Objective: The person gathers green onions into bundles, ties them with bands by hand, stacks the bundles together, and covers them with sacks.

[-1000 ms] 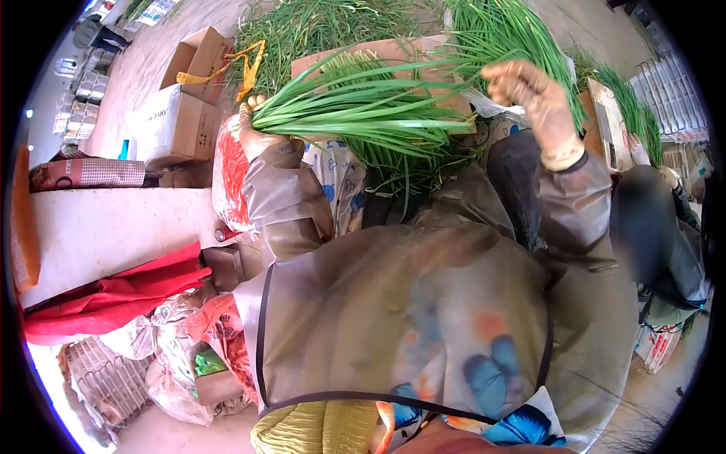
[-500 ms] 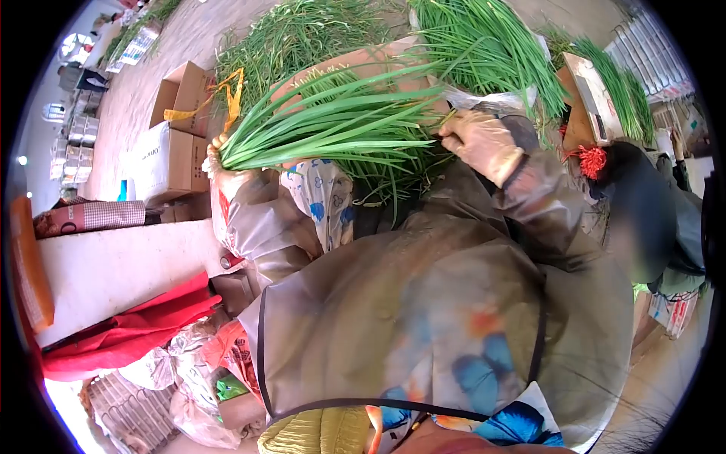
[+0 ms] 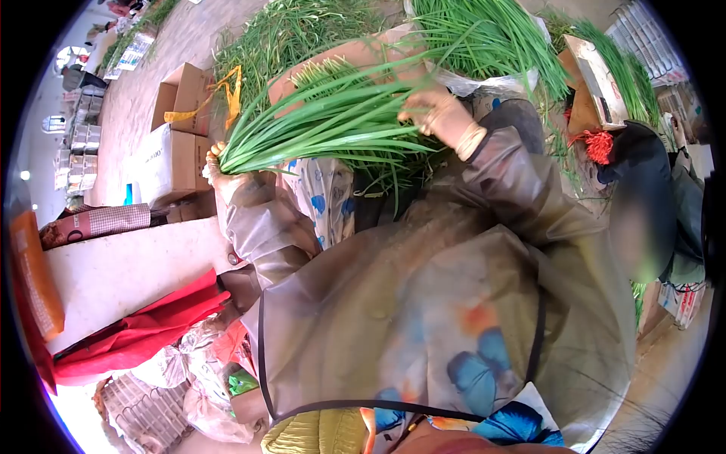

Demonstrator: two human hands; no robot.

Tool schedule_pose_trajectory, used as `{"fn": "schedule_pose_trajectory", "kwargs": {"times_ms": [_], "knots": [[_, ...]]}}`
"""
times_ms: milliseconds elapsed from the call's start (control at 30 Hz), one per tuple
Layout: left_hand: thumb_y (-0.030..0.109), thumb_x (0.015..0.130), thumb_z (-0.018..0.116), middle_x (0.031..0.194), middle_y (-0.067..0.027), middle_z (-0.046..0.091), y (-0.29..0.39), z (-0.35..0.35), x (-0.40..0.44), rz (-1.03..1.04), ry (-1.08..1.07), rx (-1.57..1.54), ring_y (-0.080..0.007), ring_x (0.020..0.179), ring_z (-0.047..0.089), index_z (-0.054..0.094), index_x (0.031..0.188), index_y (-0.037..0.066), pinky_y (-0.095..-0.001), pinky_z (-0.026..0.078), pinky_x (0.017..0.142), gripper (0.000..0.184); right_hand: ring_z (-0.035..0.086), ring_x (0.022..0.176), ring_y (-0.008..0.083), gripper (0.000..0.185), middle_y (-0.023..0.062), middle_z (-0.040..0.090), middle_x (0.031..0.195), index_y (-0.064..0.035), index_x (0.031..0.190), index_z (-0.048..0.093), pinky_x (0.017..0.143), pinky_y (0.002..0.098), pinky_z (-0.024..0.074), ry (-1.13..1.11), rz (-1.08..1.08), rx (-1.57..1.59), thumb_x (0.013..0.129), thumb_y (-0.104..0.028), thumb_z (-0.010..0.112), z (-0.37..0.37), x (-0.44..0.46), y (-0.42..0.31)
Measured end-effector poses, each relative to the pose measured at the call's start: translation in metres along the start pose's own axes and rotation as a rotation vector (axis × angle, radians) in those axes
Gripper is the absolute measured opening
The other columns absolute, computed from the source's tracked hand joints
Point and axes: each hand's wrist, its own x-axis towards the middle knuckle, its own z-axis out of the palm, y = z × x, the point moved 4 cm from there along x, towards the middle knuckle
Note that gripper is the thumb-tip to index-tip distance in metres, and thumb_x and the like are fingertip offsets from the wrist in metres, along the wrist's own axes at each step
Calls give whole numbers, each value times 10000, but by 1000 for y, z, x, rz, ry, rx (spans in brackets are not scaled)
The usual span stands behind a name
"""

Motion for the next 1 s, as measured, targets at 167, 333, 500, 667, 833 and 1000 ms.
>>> {"fn": "schedule_pose_trajectory", "kwargs": {"times_ms": [167, 333, 500, 667, 833, 1000], "knots": [[201, 900, 321, 710, -57, 483, 9, -10, 9, -4, 170, -142, -216, 692, 459, 443, 694, 71, -348, 397, 720, 273, 507, 565, 112, 101, 32, 589, 691, -42, 847, 611, 523, 236, 409, 135, -78, 81, 834, -138, 586, -52, 2, -25], [181, 883, 348, 755, -67, 553, 6, 3, 0, 117, 185, -4, -185, 716, 512, 526, 732, 68, -310, 416, 701, 259, 587, 849, 255, 129, 74, 631, 903, -103, 885, 632, 751, 326, 453, -27, -157, -892, 794, -186, 593, -43, -19, -11], [167, 878, 378, 768, -71, 581, 15, -26, 24, -6, 214, -47, -188, 720, 535, 550, 758, 64, -311, 436, 708, 233, 584, 889, 314, 443, 125, 624, 936, -135, 1103, 540, 785, 390, 442, -174, 56, -1289, 748, -390, 613, 11, -21, -8], [185, 890, 336, 731, -49, 529, 7, -8, 8, 86, 132, 17, -187, 702, 510, 512, 737, 67, -326, 431, 707, 261, 529, 601, 103, 143, 32, 611, 781, -38, 885, 587, 533, 223, 431, -163, 31, -153, 876, -170, 531, 14, -7, 26], [180, 901, 316, 766, -34, 522, -5, -14, 9, -48, 113, 91, -153, 742, 498, 495, 734, 75, -287, 418, 707, 266, 464, 472, 68, 181, 25, 586, 680, -17, 816, 590, 401, 195, 359, -21, 81, 220, 882, -179, 544, 5, -9, 11], [157, 909, 344, 775, -12, 521, -16, 6, 1, -47, 172, 21, -119, 732, 488, 500, 780, 73, -219, 405, 683, 219, 418, 460, 70, 209, 9, 513, 590, 1, 867, 596, 413, 208, 328, 307, 104, 234, 890, -195, 529, -44, -5, 1]]}}
